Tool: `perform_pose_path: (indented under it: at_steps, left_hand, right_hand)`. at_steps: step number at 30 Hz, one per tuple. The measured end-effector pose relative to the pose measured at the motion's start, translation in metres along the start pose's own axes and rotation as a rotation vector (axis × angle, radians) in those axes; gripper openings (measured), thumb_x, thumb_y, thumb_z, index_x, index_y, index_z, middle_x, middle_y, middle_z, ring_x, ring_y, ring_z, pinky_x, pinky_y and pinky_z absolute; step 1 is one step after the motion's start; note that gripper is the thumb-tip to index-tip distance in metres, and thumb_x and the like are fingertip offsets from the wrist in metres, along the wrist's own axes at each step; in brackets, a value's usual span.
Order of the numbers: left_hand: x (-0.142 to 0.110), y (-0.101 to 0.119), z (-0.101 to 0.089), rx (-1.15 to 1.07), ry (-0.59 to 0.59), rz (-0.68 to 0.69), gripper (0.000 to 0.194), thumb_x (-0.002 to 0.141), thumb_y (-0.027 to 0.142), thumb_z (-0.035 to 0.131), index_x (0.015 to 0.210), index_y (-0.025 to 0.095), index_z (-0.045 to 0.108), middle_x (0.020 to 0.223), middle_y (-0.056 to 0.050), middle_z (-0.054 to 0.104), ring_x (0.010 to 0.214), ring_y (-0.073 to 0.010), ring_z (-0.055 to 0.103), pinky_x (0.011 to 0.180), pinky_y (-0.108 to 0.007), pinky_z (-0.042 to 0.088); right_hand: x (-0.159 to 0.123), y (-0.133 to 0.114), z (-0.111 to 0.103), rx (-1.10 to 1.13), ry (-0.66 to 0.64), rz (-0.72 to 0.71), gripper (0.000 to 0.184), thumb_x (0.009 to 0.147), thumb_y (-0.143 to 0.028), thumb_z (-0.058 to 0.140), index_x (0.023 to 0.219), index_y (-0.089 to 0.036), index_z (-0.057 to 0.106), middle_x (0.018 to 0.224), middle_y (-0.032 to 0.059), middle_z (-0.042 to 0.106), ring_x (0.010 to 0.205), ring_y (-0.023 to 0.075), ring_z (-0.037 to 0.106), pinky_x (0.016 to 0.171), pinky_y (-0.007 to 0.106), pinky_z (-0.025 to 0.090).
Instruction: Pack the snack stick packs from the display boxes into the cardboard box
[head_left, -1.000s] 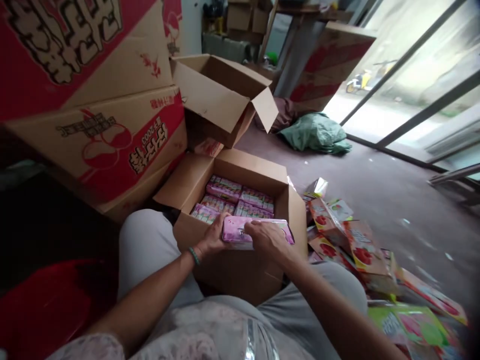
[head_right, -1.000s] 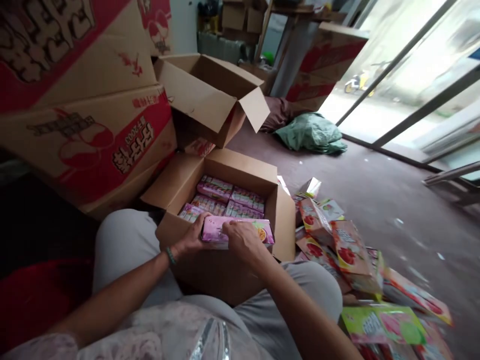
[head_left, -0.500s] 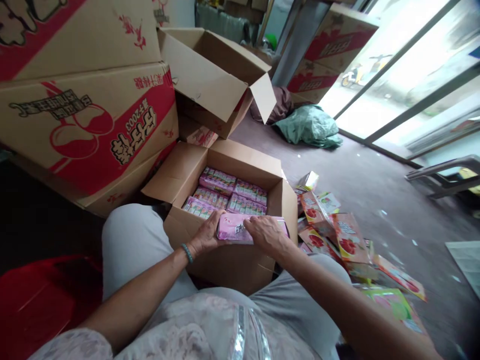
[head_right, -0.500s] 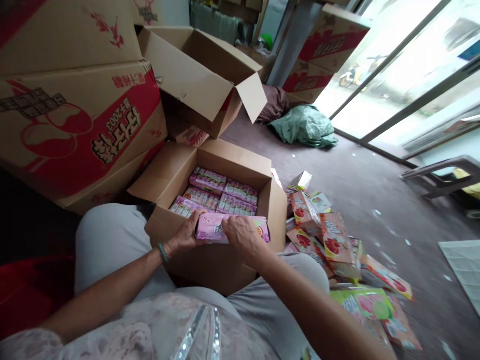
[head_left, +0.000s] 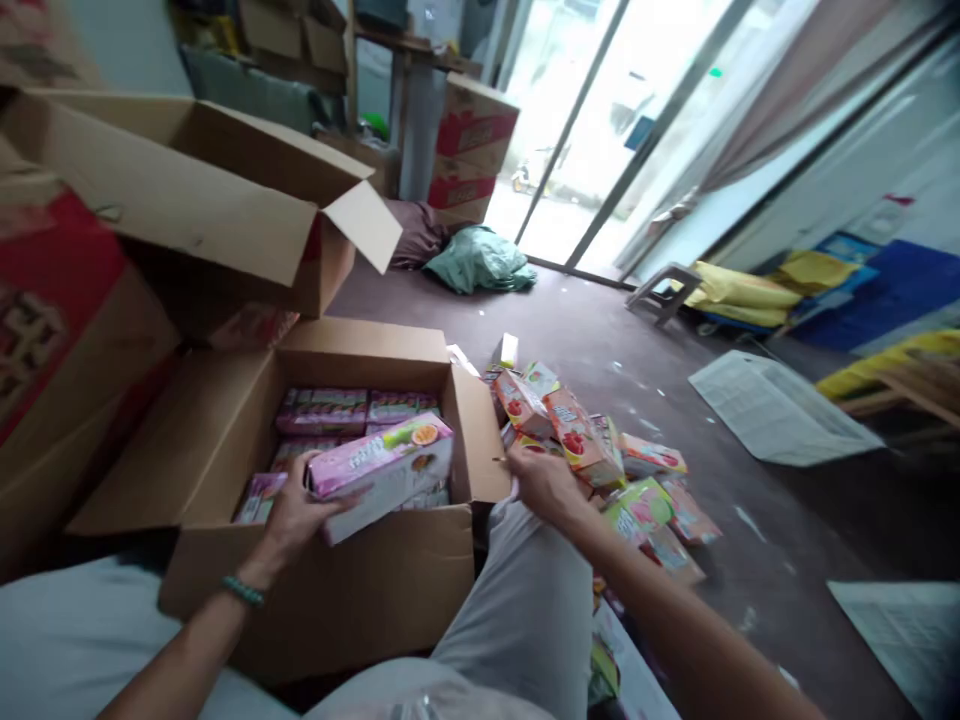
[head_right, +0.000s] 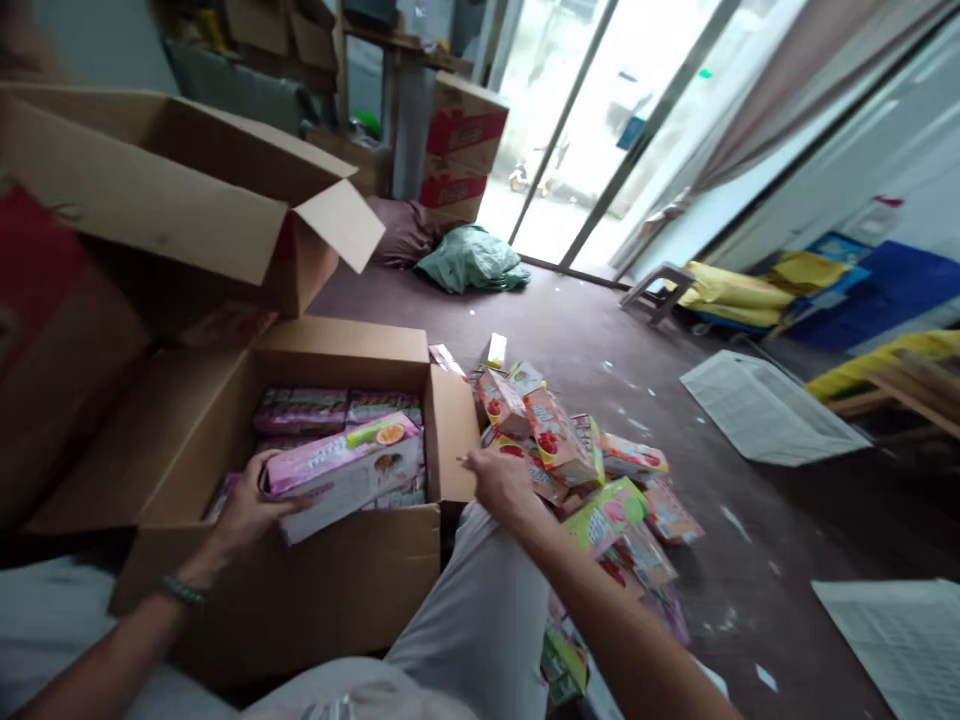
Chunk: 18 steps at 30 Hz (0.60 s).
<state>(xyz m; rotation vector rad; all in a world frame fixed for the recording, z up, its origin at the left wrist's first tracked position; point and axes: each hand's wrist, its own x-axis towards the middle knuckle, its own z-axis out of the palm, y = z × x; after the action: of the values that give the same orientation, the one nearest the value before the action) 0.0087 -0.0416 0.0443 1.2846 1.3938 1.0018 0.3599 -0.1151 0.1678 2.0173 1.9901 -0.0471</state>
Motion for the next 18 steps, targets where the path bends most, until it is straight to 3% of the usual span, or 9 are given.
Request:
perform_pose_path:
  at_steps: [3,6,9,11,12,14,18]
  left_hand:
    - [0.032,0.043,0.036,-0.126,0.056,-0.143,0.082,0.041,0.036,0.090,0.110,0.020,0.048,0.098,-0.004,0.060,0.086,-0.0224,0.062,0.066,-0.031,0.053]
    - [0.053,0.109,0.093,-0.266,-0.040,-0.119,0.074,0.049,0.039,0.089,0.107,0.019,0.049,0.105,-0.006,0.061,0.085,-0.0192,0.062,0.065,-0.028,0.052]
    - [0.070,0.169,0.152,-0.491,-0.504,-0.106,0.064,0.063,0.048,0.082,0.111,0.018,0.054,0.112,-0.009,0.062,0.094,-0.0194,0.063,0.077,-0.031,0.052]
    - [0.085,0.190,0.178,-0.496,-0.695,-0.065,0.064,0.068,0.053,0.078,0.118,0.018,0.056,0.112,-0.010,0.063,0.100,-0.0208,0.063,0.081,-0.031,0.051]
    - [0.094,0.192,0.184,-0.464,-0.721,-0.042,0.065,0.070,0.053,0.077,0.121,0.019,0.056,0.112,-0.009,0.064,0.103,-0.0213,0.062,0.082,-0.031,0.050]
    - [0.115,0.178,0.184,-0.300,-0.622,-0.034,0.061,0.071,0.054,0.076,0.118,0.019,0.060,0.106,-0.009,0.066,0.103,-0.0222,0.063,0.082,-0.031,0.050]
    - [0.153,0.095,0.149,0.165,-0.165,-0.226,0.051,0.067,0.057,0.077,0.091,0.013,0.068,0.083,-0.013,0.069,0.093,-0.0307,0.066,0.075,-0.036,0.051]
  right_hand:
    - [0.010,-0.032,0.022,0.132,-0.052,-0.068,0.023,0.088,-0.016,0.047,0.100,-0.022,0.065,0.093,0.0052,0.073,0.088,0.0188,0.069,0.064,0.025,0.038]
    - [0.028,-0.059,0.023,0.229,-0.085,-0.165,0.027,0.087,-0.017,0.047,0.108,-0.021,0.064,0.098,0.0068,0.074,0.092,0.0205,0.070,0.066,0.026,0.041]
    - [0.051,-0.068,0.007,0.255,-0.069,-0.214,0.031,0.087,-0.017,0.046,0.114,-0.022,0.062,0.104,0.0083,0.073,0.095,0.0211,0.069,0.069,0.027,0.043]
    - [0.069,-0.066,-0.005,0.276,-0.037,-0.207,0.029,0.091,-0.018,0.041,0.111,-0.020,0.062,0.104,0.0101,0.072,0.094,0.0212,0.069,0.071,0.028,0.044]
    - [0.078,-0.062,-0.009,0.290,-0.021,-0.199,0.029,0.093,-0.019,0.038,0.108,-0.018,0.063,0.103,0.0107,0.072,0.094,0.0212,0.069,0.072,0.029,0.044]
    - [0.095,-0.053,-0.010,0.310,0.019,-0.168,0.030,0.095,-0.020,0.034,0.105,-0.018,0.063,0.100,0.0106,0.073,0.094,0.0206,0.069,0.072,0.028,0.043]
    - [0.119,-0.035,0.009,0.268,0.039,-0.019,0.029,0.096,-0.025,0.036,0.106,-0.020,0.062,0.093,0.0103,0.073,0.090,0.0213,0.070,0.063,0.026,0.039]
